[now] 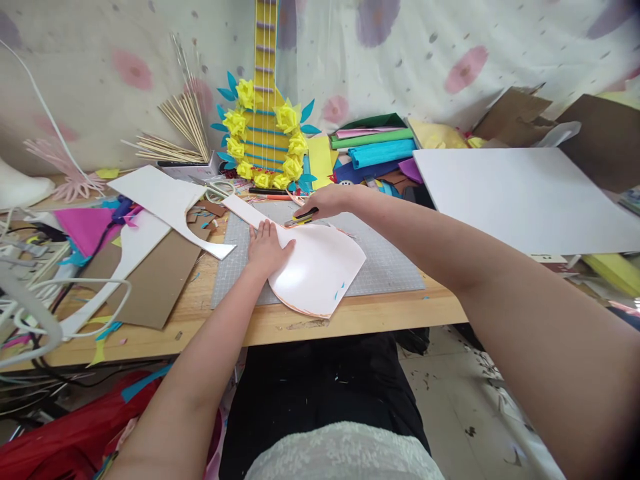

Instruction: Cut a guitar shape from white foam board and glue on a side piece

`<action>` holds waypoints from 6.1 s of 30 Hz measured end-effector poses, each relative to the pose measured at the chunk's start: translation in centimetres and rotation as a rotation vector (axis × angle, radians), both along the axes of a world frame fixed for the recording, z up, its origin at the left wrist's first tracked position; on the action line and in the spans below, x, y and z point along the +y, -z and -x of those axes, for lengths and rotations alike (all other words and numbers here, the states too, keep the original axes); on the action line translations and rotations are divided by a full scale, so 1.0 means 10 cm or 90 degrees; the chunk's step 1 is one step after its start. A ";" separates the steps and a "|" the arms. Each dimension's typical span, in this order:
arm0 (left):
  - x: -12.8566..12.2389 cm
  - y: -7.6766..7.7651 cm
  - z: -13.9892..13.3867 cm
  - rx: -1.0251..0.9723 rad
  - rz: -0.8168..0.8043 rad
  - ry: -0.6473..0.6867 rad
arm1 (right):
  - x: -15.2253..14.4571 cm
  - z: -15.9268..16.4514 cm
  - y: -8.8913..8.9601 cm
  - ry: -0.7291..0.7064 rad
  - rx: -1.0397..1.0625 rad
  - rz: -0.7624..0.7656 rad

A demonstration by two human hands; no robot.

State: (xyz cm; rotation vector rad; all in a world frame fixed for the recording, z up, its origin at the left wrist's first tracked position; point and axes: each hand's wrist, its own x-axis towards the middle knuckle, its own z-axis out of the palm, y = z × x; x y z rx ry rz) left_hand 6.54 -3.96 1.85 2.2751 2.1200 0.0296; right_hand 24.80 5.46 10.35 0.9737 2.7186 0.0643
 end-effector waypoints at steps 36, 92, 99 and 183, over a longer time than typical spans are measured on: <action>0.03 0.06 0.06 -0.004 -0.007 0.006 | 0.08 -0.66 0.36 0.078 0.066 0.052; 0.07 0.09 -0.15 -0.063 -0.024 -0.055 | -0.41 0.68 0.19 0.300 0.119 -0.006; 0.06 0.08 -0.13 -0.053 -0.030 -0.043 | -0.48 0.70 0.10 0.265 0.049 -0.003; 0.05 0.03 -0.13 -0.037 -0.032 -0.038 | 0.29 -0.36 0.38 0.048 0.027 0.016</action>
